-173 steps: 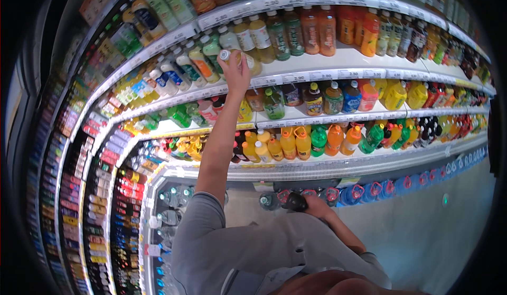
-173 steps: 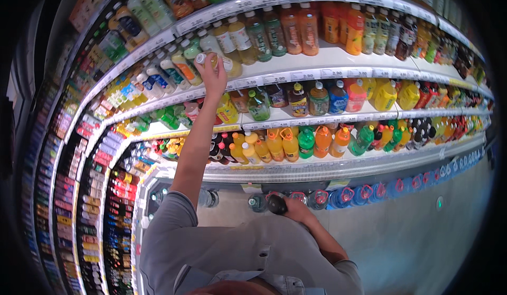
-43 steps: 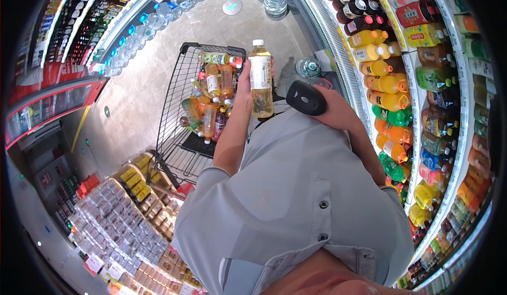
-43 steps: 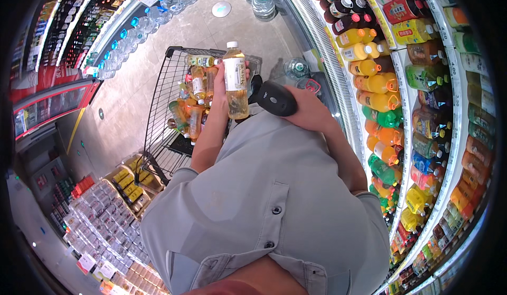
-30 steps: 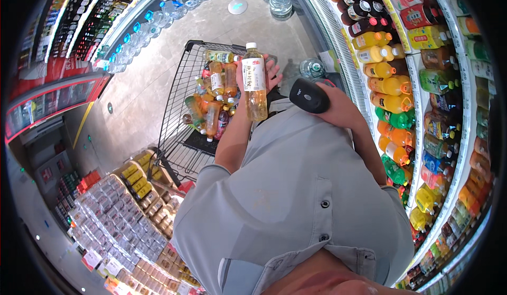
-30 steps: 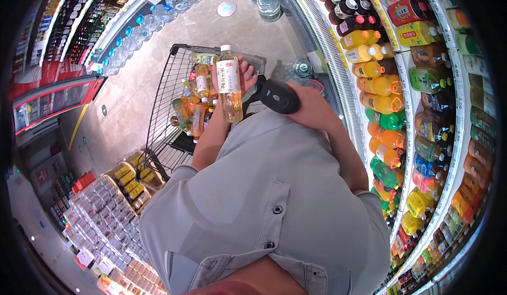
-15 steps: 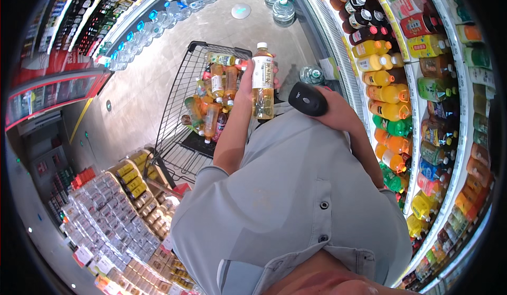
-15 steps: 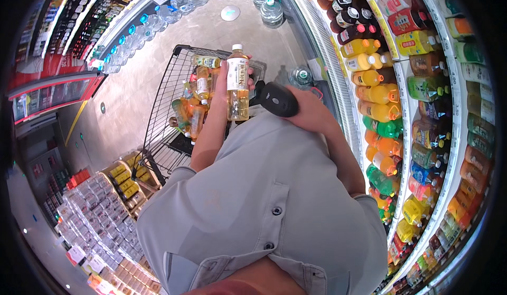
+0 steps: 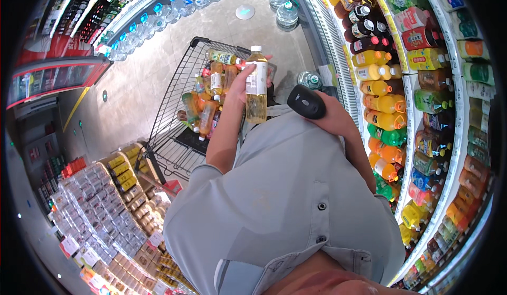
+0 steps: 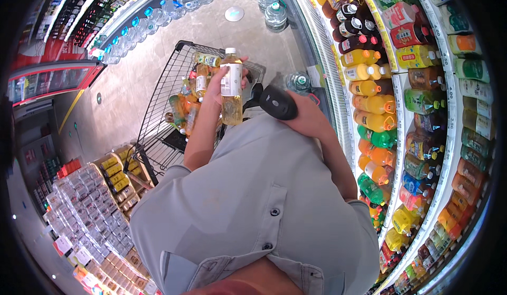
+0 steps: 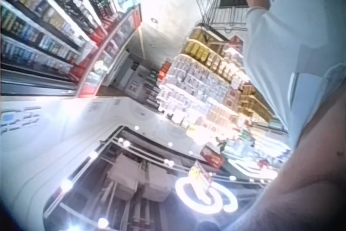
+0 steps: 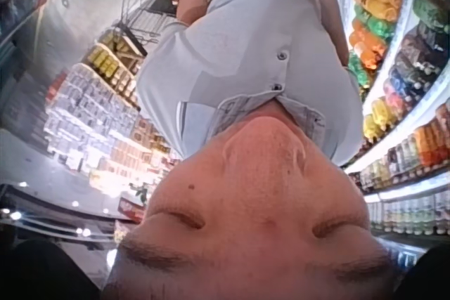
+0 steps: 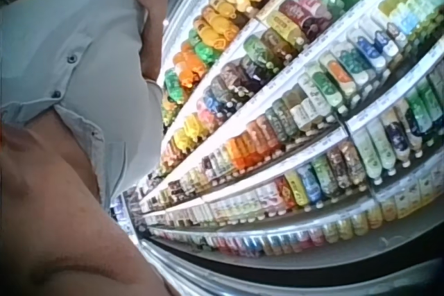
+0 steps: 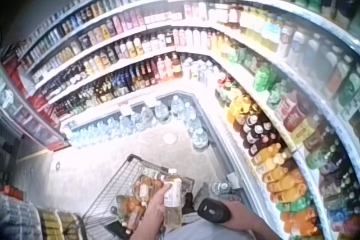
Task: Picking various bottled beverages from refrigerated supermarket shelves and placing them into a shopping cart while using a handheld scanner.
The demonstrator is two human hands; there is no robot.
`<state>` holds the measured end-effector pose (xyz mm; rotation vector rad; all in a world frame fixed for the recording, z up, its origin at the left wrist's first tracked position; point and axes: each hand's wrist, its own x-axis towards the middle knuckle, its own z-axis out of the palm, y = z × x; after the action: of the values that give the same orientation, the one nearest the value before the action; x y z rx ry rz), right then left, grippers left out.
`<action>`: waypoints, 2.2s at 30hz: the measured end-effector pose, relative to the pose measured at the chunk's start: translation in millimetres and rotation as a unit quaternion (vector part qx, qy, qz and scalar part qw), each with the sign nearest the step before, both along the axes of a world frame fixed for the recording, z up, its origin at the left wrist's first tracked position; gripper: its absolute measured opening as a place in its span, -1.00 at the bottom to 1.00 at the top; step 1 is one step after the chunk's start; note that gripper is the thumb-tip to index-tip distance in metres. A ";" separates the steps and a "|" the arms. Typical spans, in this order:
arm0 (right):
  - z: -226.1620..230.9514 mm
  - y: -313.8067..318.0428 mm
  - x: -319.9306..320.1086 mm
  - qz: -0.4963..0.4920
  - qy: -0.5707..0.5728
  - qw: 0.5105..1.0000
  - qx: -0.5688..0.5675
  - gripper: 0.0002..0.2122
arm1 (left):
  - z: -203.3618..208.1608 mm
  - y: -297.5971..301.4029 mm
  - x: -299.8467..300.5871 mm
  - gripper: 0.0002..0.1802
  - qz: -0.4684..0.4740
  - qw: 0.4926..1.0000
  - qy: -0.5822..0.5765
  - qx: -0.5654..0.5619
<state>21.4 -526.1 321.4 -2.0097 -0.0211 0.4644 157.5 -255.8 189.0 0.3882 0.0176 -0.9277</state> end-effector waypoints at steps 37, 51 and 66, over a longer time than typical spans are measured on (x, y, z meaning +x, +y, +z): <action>3.5 22.3 29.3 0.028 0.033 0.999 0.014 -0.57 | -132.0 100.4 12.1 -0.44 0.473 0.837 0.229 0.151; -14.5 53.2 89.7 0.061 0.070 0.995 -0.029 -0.54 | -173.1 68.0 -11.7 -0.44 0.063 0.780 -0.109 0.614; -20.1 61.0 124.5 -0.105 0.027 0.993 -0.049 -0.68 | -203.5 79.3 105.8 -0.58 -0.118 0.586 -0.488 0.635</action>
<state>145.9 -465.1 301.3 -2.0673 0.2504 0.3911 263.2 -176.5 -14.5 2.2926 -0.4207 -0.6958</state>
